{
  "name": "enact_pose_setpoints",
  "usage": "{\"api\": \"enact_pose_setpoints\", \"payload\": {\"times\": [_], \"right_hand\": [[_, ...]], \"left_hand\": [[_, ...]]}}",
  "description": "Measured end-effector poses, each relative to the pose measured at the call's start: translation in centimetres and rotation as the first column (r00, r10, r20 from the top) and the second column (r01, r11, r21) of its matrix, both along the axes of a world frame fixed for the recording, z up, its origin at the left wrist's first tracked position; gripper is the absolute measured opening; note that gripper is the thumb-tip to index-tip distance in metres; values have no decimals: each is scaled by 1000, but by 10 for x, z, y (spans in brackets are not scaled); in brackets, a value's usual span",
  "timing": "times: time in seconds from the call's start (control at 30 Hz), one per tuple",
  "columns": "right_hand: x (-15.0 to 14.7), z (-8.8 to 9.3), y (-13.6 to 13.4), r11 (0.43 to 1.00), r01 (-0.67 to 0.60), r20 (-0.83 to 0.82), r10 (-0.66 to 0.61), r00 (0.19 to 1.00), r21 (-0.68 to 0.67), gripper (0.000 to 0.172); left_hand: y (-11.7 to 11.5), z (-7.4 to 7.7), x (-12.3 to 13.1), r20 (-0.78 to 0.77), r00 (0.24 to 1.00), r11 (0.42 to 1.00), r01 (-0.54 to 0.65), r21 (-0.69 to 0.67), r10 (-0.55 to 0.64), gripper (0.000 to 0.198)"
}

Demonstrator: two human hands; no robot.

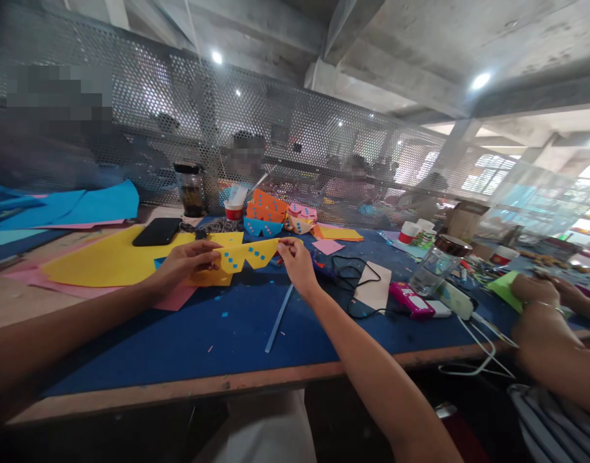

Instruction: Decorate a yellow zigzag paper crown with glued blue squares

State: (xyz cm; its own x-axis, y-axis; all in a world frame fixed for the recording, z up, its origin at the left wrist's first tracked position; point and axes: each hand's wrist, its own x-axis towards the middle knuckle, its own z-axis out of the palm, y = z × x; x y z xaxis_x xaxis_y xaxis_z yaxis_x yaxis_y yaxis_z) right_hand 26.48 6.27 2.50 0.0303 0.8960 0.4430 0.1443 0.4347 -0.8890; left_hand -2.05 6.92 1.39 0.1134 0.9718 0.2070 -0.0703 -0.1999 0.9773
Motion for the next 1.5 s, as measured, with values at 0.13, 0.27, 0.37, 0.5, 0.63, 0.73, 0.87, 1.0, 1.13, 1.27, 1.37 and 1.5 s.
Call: {"api": "enact_pose_setpoints", "payload": {"times": [0.13,0.27,0.37,0.5,0.63,0.73,0.87,1.0,1.13,1.27,1.37,1.5], "right_hand": [[0,-1,1,1000,5,-10,-5,1000,8,31],[1,-2,2,1000,11,-16,-11,1000,12,31],[1,-2,2,1000,19,-17,-19,1000,16,31],[2,-3,2,999,24,-18,-23,1000,22,31],[1,-3,3,999,17,-25,-17,1000,28,32],[1,-3,3,1000,6,-29,-6,1000,27,32],[2,-2,3,1000,0,-33,0,999,22,32],[2,-2,2,1000,-2,-34,3,999,12,32],[2,-1,1,1000,-4,-30,4,1000,6,33],[1,0,1,1000,0,-25,0,1000,11,31],[2,0,1,1000,4,-24,-4,1000,16,31],[2,-1,1,1000,9,-27,-8,1000,20,31]], "left_hand": [[-1,0,0,1,1000,1000,10,10,-10,43],[-3,2,1,1,1000,1000,14,11,-14,43],[-4,3,2,2,1000,1000,9,7,-9,42],[-4,3,2,-2,1000,1000,5,-6,-5,43],[-5,3,1,-3,1000,1000,6,-14,-6,43],[-4,2,1,-3,1000,1000,6,-17,-6,42],[-2,2,2,1,1000,1000,7,-24,-7,42],[-2,2,3,12,1000,999,2,-33,-2,42],[-3,3,4,16,1000,999,3,-32,-3,39],[-3,4,4,12,1000,999,14,-30,-14,34],[-1,3,2,12,1000,999,23,-27,-22,30],[1,1,-1,10,999,999,36,-26,-36,25]]}}
